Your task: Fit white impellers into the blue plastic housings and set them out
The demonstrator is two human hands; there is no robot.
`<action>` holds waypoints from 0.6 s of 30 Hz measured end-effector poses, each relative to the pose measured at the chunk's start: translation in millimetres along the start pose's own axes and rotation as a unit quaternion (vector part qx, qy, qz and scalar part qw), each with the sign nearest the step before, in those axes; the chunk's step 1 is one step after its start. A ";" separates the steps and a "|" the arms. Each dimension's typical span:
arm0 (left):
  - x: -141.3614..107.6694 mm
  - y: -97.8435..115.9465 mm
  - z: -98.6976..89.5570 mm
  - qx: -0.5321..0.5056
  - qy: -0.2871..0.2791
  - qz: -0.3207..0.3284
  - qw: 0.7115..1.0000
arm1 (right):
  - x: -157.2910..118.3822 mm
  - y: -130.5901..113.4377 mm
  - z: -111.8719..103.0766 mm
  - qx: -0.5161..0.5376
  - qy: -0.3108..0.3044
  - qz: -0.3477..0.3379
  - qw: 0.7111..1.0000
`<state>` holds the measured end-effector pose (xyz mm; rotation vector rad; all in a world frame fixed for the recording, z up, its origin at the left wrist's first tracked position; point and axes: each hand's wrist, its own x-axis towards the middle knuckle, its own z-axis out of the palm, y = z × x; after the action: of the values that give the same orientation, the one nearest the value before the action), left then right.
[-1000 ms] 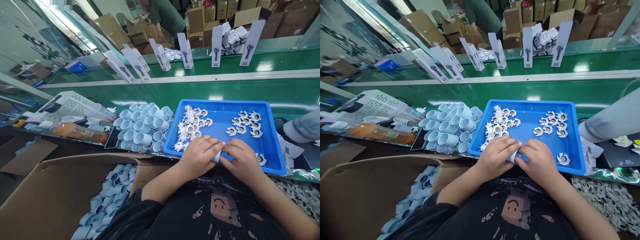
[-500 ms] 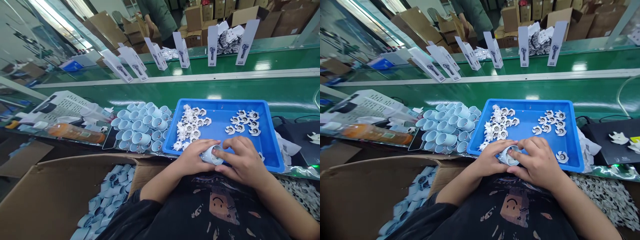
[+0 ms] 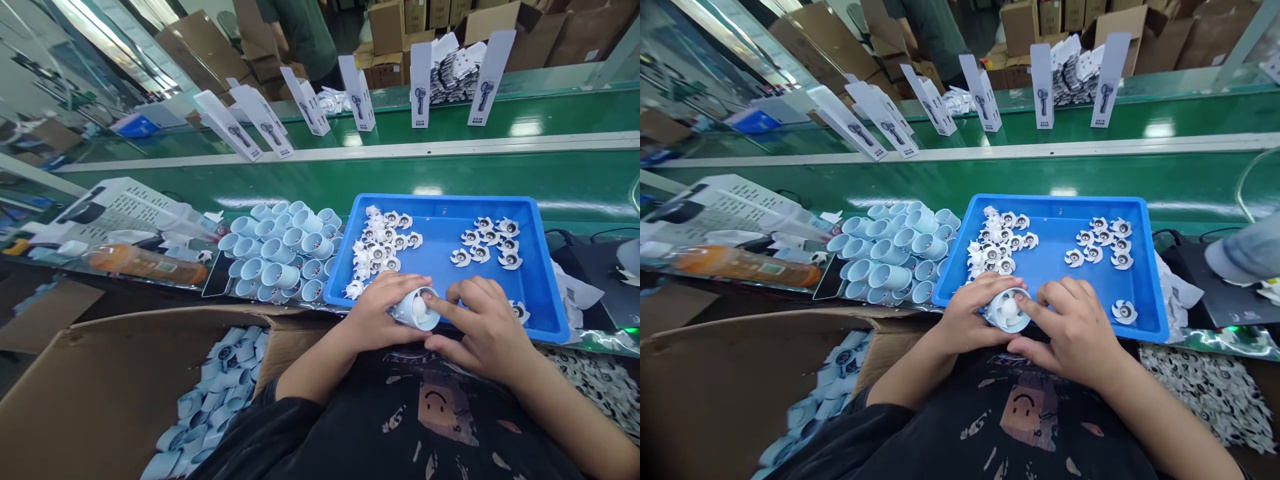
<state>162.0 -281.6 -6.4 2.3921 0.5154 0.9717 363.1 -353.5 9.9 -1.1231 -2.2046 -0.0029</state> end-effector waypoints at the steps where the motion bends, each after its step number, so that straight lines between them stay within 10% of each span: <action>1: 0.1 -0.9 -0.4 -0.003 -0.007 0.001 1.000 | -0.5 1.0 0.8 0.009 -0.001 0.000 1.000; 8: 1.5 -6.5 11.4 -0.033 0.057 0.036 0.997 | -6.5 6.0 19.5 0.249 0.111 0.102 0.957; 10: 2.9 -7.2 18.4 -0.050 0.091 0.056 0.993 | -6.8 4.5 34.0 0.466 0.110 0.201 0.855; 13: 5.8 -8.6 25.9 -0.042 0.090 0.076 0.992 | -3.1 5.0 47.5 0.705 0.000 0.332 0.626; 15: 6.1 -10.9 26.6 -0.025 0.067 0.068 0.995 | -0.3 10.0 39.0 0.744 -0.045 0.368 0.556; 18: 1.9 -17.0 22.3 -0.078 0.046 0.001 0.996 | -3.9 20.6 -1.8 0.693 0.056 0.354 0.625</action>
<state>176.8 -273.8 -28.9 2.2185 0.4543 1.0852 380.6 -343.7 3.4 -0.8032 -0.8449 1.5978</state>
